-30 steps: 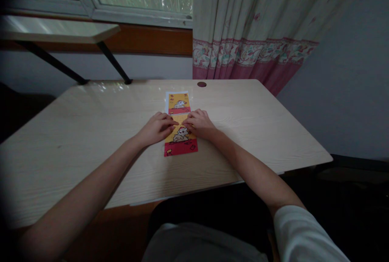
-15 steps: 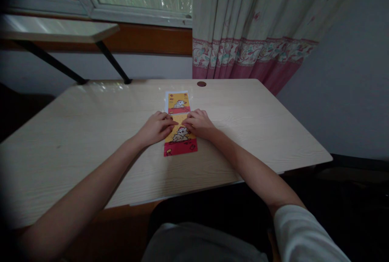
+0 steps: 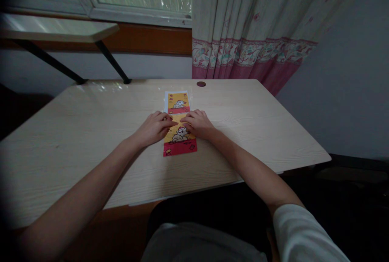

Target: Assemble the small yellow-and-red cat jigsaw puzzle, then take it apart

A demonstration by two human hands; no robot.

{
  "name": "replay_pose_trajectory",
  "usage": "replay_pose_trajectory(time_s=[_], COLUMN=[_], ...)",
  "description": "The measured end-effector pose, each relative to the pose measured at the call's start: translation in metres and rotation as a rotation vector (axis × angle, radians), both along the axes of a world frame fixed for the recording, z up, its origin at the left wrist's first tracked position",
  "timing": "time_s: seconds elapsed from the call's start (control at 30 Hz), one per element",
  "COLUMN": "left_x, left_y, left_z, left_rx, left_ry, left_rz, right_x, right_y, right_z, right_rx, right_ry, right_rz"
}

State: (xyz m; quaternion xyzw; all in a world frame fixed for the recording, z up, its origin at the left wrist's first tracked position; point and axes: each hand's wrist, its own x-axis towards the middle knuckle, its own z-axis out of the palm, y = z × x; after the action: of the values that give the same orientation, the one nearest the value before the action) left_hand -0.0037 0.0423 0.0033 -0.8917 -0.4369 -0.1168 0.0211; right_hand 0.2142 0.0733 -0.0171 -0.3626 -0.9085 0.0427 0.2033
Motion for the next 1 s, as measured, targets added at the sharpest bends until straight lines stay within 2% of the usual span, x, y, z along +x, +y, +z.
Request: replay_pose_trajectory(time_s=[0.3, 0.63, 1.0], left_x=[0.001, 0.009, -0.002], left_y=[0.005, 0.005, -0.002], left_z=[-0.005, 0.001, -0.003], left_rx=[-0.007, -0.02, -0.061], left_ry=[-0.004, 0.056, 0.005], left_rz=[0.018, 0.074, 0.077], right_x=[-0.001, -0.004, 0.008], right_y=[0.002, 0.0, -0.001], right_z=[-0.003, 0.009, 0.009], right_rx=[-0.022, -0.054, -0.174], right_ry=[-0.034, -0.115, -0.112], right_rz=[-0.015, -0.005, -0.009])
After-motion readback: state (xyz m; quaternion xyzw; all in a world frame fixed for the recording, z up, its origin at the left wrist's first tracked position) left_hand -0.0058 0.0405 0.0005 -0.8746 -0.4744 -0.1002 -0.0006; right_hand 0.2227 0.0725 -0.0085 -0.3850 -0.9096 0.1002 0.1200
